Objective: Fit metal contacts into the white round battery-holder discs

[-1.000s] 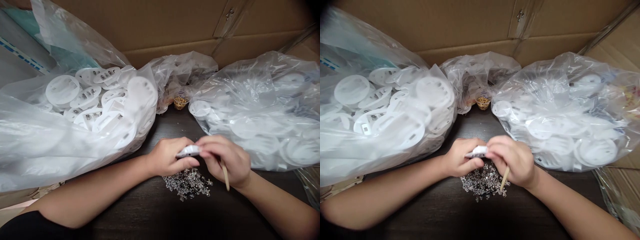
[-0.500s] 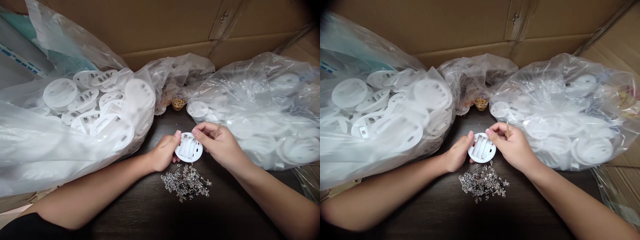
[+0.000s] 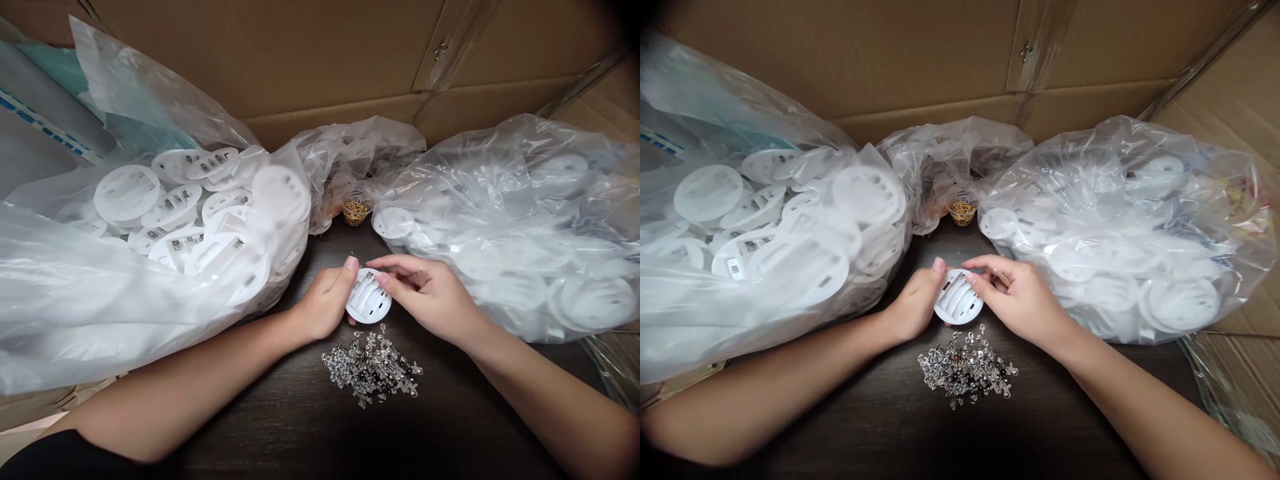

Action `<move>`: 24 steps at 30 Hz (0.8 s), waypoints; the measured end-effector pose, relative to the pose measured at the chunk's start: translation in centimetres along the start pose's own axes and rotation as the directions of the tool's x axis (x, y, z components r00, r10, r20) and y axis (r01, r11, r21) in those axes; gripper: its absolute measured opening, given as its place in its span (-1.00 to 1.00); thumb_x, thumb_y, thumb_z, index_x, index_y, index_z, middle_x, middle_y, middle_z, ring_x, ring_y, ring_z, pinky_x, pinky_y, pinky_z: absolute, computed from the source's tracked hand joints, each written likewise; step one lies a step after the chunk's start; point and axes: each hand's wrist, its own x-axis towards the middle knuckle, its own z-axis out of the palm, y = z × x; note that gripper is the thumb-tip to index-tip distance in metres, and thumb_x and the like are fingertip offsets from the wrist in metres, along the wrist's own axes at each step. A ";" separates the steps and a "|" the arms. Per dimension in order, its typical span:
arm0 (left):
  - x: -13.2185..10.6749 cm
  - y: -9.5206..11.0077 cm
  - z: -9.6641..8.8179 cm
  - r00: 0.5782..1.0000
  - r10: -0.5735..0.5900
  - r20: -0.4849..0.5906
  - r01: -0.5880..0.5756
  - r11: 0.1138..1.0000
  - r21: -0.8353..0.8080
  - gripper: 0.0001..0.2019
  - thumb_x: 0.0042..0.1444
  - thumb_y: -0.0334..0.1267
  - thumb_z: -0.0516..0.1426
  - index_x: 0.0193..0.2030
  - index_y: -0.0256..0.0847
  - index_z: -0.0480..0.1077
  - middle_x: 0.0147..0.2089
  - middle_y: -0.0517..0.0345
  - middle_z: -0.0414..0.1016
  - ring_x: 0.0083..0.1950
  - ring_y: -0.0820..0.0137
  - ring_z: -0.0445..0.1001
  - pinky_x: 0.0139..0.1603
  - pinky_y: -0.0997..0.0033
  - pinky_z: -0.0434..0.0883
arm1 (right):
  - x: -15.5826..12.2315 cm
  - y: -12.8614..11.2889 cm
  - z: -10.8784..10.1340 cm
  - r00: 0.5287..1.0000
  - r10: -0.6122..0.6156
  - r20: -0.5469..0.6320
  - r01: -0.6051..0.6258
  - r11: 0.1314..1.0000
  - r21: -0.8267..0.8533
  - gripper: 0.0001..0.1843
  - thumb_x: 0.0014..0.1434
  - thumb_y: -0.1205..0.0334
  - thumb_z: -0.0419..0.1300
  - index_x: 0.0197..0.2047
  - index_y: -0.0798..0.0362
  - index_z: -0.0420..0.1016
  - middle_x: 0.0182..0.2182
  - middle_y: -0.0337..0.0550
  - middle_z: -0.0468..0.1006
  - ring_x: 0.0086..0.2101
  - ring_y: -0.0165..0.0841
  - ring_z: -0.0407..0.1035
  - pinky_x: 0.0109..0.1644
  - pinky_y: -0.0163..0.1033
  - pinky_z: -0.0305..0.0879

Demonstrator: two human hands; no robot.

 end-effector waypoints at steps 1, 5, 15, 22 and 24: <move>0.0 0.1 0.0 1.000 -0.004 -0.005 0.004 1.000 0.021 -0.27 0.38 0.28 -0.23 -0.47 -0.27 0.38 -0.60 0.16 0.38 -0.56 0.49 0.37 -0.53 0.49 0.28 | -0.2 0.0 0.0 0.992 -0.114 -0.051 0.107 0.985 -0.133 -0.74 0.33 0.17 0.24 0.03 0.04 0.59 -0.36 -0.17 0.63 -0.40 -0.36 0.53 -0.31 -0.23 0.51; -0.2 0.3 0.3 0.997 0.037 -0.070 -0.027 0.991 0.131 -0.30 0.40 0.25 -0.24 -0.47 -0.26 0.35 -0.57 0.14 0.39 -0.53 0.48 0.38 -0.50 0.47 0.28 | -0.8 0.0 0.2 0.860 -0.510 -0.017 0.401 0.696 -0.595 -0.73 0.29 0.25 0.29 0.04 0.10 0.59 -0.16 -0.07 0.63 -0.26 -0.32 0.56 -0.16 -0.19 0.52; -0.5 0.1 0.3 0.960 0.276 0.053 -0.274 0.877 0.396 -0.51 0.32 0.22 0.00 -0.09 -0.25 0.32 -0.35 0.16 0.39 -0.40 0.43 0.32 -0.36 0.39 0.27 | -0.3 0.5 0.6 0.853 -0.487 -0.191 0.378 0.826 -0.419 -0.83 0.29 0.39 0.26 -0.07 0.03 0.61 -0.13 -0.11 0.65 -0.15 -0.31 0.56 -0.07 -0.15 0.54; -0.2 0.9 0.2 0.908 0.419 -0.013 -0.369 0.813 0.450 -0.61 0.05 0.00 0.36 -0.34 -0.24 0.32 -0.21 0.11 0.35 -0.34 0.47 0.30 -0.39 0.46 0.27 | 0.0 0.5 1.0 0.920 -0.299 -0.255 0.256 0.948 -0.188 -0.94 0.23 0.31 0.31 -0.20 0.04 0.62 -0.26 -0.15 0.64 -0.46 -0.45 0.39 -0.47 -0.30 0.30; -0.2 1.0 0.1 0.887 0.461 -0.027 -0.400 0.796 0.454 -0.58 0.02 -0.02 0.38 -0.42 -0.22 0.25 -0.29 0.16 0.35 -0.35 0.47 0.29 -0.37 0.46 0.26 | 0.1 0.7 1.1 0.950 -0.212 -0.230 0.192 0.976 -0.106 -0.95 0.23 0.27 0.31 -0.23 0.05 0.60 -0.30 -0.16 0.61 -0.54 -0.51 0.26 -0.55 -0.33 0.15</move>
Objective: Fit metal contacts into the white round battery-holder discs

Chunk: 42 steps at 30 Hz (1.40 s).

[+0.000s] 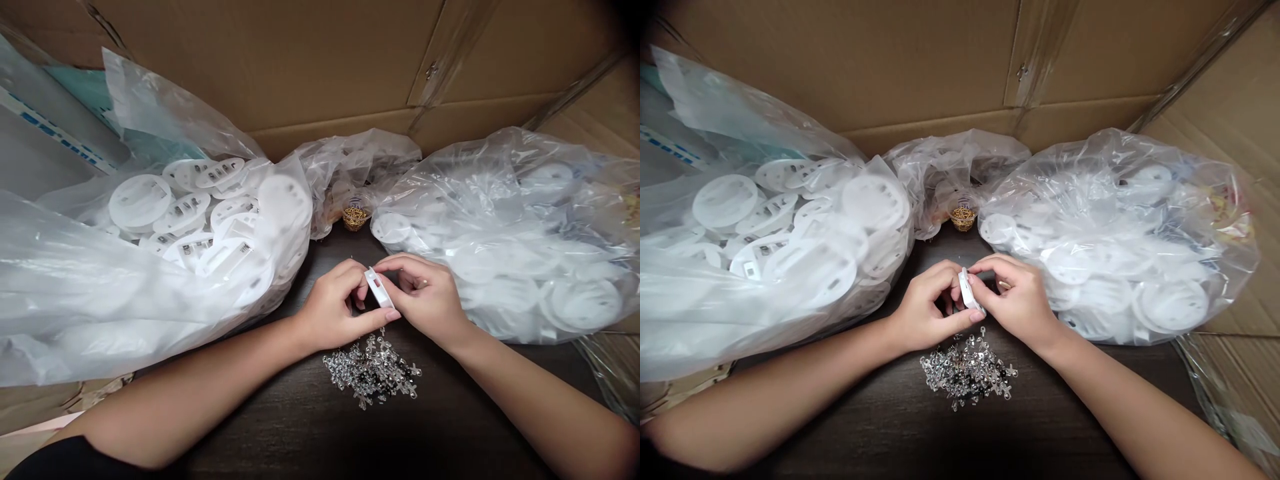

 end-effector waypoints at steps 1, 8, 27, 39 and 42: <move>0.0 -0.1 0.0 1.000 0.016 -0.008 -0.016 1.000 0.017 -0.56 0.02 -0.02 0.38 -0.43 -0.21 0.23 -0.34 0.18 0.34 -0.35 0.46 0.29 -0.35 0.45 0.26 | 0.1 0.1 0.0 0.999 0.040 0.029 -0.041 0.999 0.032 -0.94 0.22 0.26 0.31 -0.24 0.06 0.58 -0.31 -0.17 0.59 -0.57 -0.54 0.19 -0.57 -0.33 0.08; -0.5 -0.7 -0.1 0.998 -0.047 0.049 0.039 0.989 0.144 -0.37 -0.11 0.18 0.40 -0.26 -0.14 0.13 -0.33 0.22 0.40 -0.42 0.47 0.32 -0.39 0.44 0.24 | 0.6 1.0 -0.5 0.932 0.159 0.326 -0.227 0.957 0.182 -0.86 0.18 0.22 0.32 -0.24 0.08 0.48 -0.27 -0.22 0.46 -0.62 -0.63 0.01 -0.60 -0.34 -0.10; 0.5 -1.5 -0.2 0.927 -0.328 0.183 0.352 0.590 -0.727 -0.68 0.31 0.08 0.01 -0.07 -0.15 0.19 -0.39 0.31 0.30 -0.58 0.55 0.25 -0.64 0.53 0.35 | 0.2 1.6 -0.8 0.891 0.099 0.442 0.160 0.844 -0.512 -0.89 0.30 0.22 0.15 -0.24 0.07 0.41 -0.24 -0.12 0.46 -0.32 -0.30 0.40 -0.28 -0.17 0.25; 0.9 -1.0 -0.6 0.767 -0.381 0.517 0.617 0.211 -0.759 -0.48 0.21 0.21 -0.12 -0.30 -0.25 0.33 -0.65 0.16 0.34 -0.73 0.50 0.07 -0.77 0.49 0.22 | -1.0 1.0 -0.1 0.942 -0.300 0.151 0.324 0.931 -0.170 -0.79 0.27 0.37 0.21 -0.02 0.07 0.39 -0.22 -0.11 0.48 -0.28 -0.36 0.42 -0.21 -0.21 0.42; 0.8 -1.0 -0.6 0.748 -0.392 0.536 0.645 0.240 -0.725 -0.45 0.22 0.22 -0.12 -0.34 -0.27 0.35 -0.66 0.07 0.40 -0.75 0.47 0.15 -0.78 0.49 0.18 | -1.5 0.8 0.1 0.881 -0.465 0.094 0.474 0.867 -0.152 -0.58 0.20 0.30 0.32 0.10 0.12 0.37 -0.08 0.04 0.44 -0.17 -0.27 0.44 -0.19 -0.17 0.48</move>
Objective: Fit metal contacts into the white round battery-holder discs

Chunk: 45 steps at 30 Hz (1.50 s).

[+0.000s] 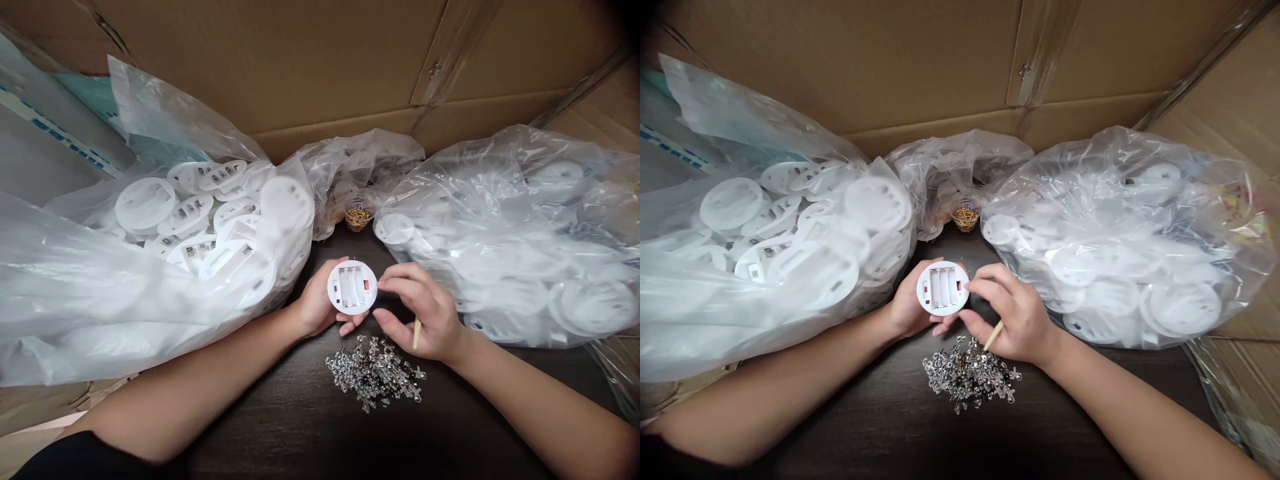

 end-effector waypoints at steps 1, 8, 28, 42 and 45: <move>0.0 -0.1 0.0 1.000 0.005 -0.009 -0.005 1.000 0.014 -0.45 0.22 0.22 -0.12 -0.36 -0.28 0.35 -0.66 0.06 0.41 -0.76 0.46 0.18 -0.79 0.50 0.16 | -0.1 -0.1 0.0 0.999 -0.033 0.007 0.033 0.999 -0.025 -0.55 0.19 0.25 0.36 0.10 0.13 0.38 -0.04 0.08 0.42 -0.20 -0.27 0.44 -0.24 -0.18 0.49; -0.1 -1.2 0.1 0.983 0.041 -0.181 -0.013 0.989 0.150 -0.31 0.25 0.37 -0.11 -0.40 -0.28 0.40 -0.68 0.18 0.30 -0.73 0.49 0.26 -0.75 0.53 0.21 | -0.2 -1.1 0.5 0.989 -0.064 0.133 0.081 0.988 -0.128 -0.60 0.21 0.17 0.37 0.08 0.09 0.49 0.35 0.26 0.19 -0.55 -0.59 0.21 -0.54 -0.25 0.35; -1.0 -0.9 0.4 0.881 0.472 -0.038 -0.351 0.706 0.615 -0.68 0.34 0.02 0.11 -0.16 -0.23 0.30 -0.52 0.22 0.46 -0.54 0.48 0.49 -0.51 0.54 0.44 | 0.9 -0.8 -0.4 0.921 0.379 -0.091 -0.348 0.905 0.246 -0.87 0.33 0.40 0.19 -0.16 0.05 0.56 -0.30 -0.19 0.53 -0.33 -0.42 0.41 -0.29 -0.26 0.34; -1.5 -1.1 1.0 0.787 0.616 -0.042 -0.169 0.281 0.945 -0.74 0.36 -0.05 0.07 -0.27 -0.17 0.22 -0.46 0.22 0.48 -0.49 0.47 0.43 -0.45 0.48 0.29 | 1.1 -1.2 -0.1 0.981 0.171 -0.087 -0.187 0.955 -0.228 -0.76 0.23 0.43 0.26 -0.03 0.26 0.61 -0.21 0.00 0.70 -0.37 -0.35 0.58 -0.24 -0.25 0.55; -1.4 -1.0 1.3 0.777 0.630 -0.004 -0.111 0.144 0.983 -0.72 0.35 -0.03 0.07 -0.28 -0.17 0.20 -0.47 0.25 0.40 -0.51 0.49 0.34 -0.49 0.49 0.20 | 0.8 -1.1 0.1 0.981 0.173 -0.087 -0.191 0.939 -0.285 -0.77 0.26 0.41 0.23 -0.03 0.24 0.61 -0.17 0.01 0.71 -0.28 -0.28 0.62 -0.16 -0.19 0.58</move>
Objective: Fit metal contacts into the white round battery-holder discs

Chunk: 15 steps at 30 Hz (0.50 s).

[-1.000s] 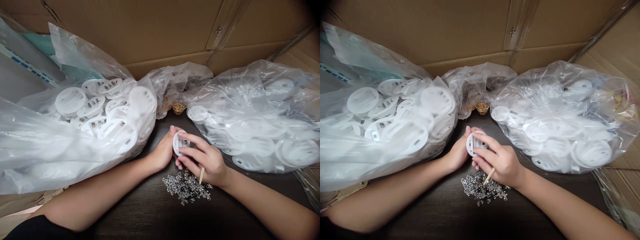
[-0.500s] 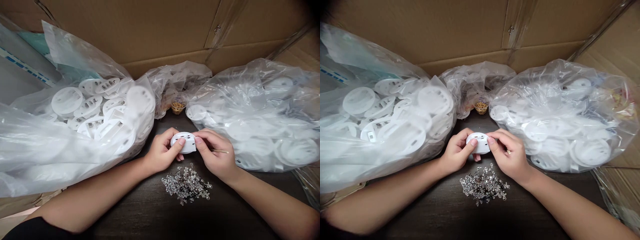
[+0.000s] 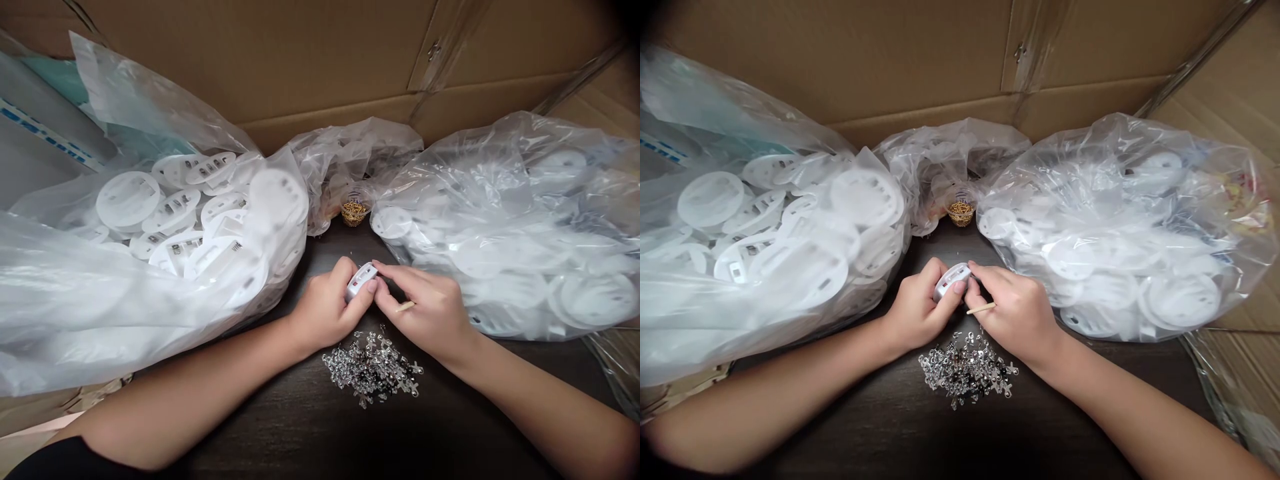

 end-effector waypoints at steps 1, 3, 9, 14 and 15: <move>0.0 0.1 0.0 1.000 0.006 -0.001 -0.006 1.000 0.027 -0.72 0.36 -0.03 0.06 -0.28 -0.16 0.20 -0.47 0.26 0.37 -0.52 0.49 0.32 -0.49 0.49 0.18 | -0.1 0.0 0.1 1.000 0.003 0.002 -0.003 1.000 -0.012 -0.77 0.27 0.40 0.22 -0.03 0.23 0.61 -0.16 0.01 0.71 -0.26 -0.26 0.63 -0.15 -0.17 0.59; 0.0 0.1 0.2 1.000 0.011 0.002 -0.011 0.998 0.063 -0.72 0.37 -0.02 0.05 -0.26 -0.16 0.20 -0.46 0.27 0.36 -0.52 0.49 0.31 -0.49 0.49 0.17 | -0.2 0.1 0.2 1.000 0.008 0.004 -0.008 1.000 -0.023 -0.77 0.28 0.38 0.21 -0.04 0.21 0.61 -0.16 0.02 0.71 -0.25 -0.23 0.64 -0.16 -0.14 0.60; 0.1 0.1 0.5 1.000 -0.002 0.003 0.002 0.994 0.109 -0.72 0.39 0.03 0.01 -0.20 -0.15 0.21 -0.41 0.22 0.44 -0.54 0.47 0.34 -0.48 0.47 0.19 | -0.2 0.1 0.5 0.999 0.041 0.010 -0.041 0.999 -0.027 -0.78 0.26 0.38 0.18 -0.07 0.12 0.61 -0.20 -0.04 0.71 -0.31 -0.24 0.63 -0.25 -0.15 0.57; 0.1 0.2 0.7 1.000 -0.019 0.001 0.019 0.992 0.125 -0.72 0.39 0.03 0.00 -0.16 -0.15 0.23 -0.37 0.17 0.49 -0.49 0.41 0.42 -0.46 0.44 0.22 | -0.3 0.0 0.8 0.999 0.049 -0.011 -0.049 0.999 -0.010 -0.77 0.23 0.42 0.18 -0.08 0.09 0.61 -0.23 -0.08 0.71 -0.32 -0.26 0.62 -0.27 -0.19 0.54; 0.1 0.3 0.7 1.000 -0.029 0.004 0.029 0.991 0.132 -0.71 0.39 0.04 0.00 -0.16 -0.14 0.23 -0.37 0.17 0.50 -0.48 0.39 0.44 -0.46 0.44 0.23 | -0.3 0.0 0.8 0.999 0.052 -0.012 -0.052 0.999 -0.010 -0.76 0.23 0.42 0.18 -0.08 0.09 0.61 -0.24 -0.09 0.71 -0.33 -0.26 0.62 -0.28 -0.19 0.54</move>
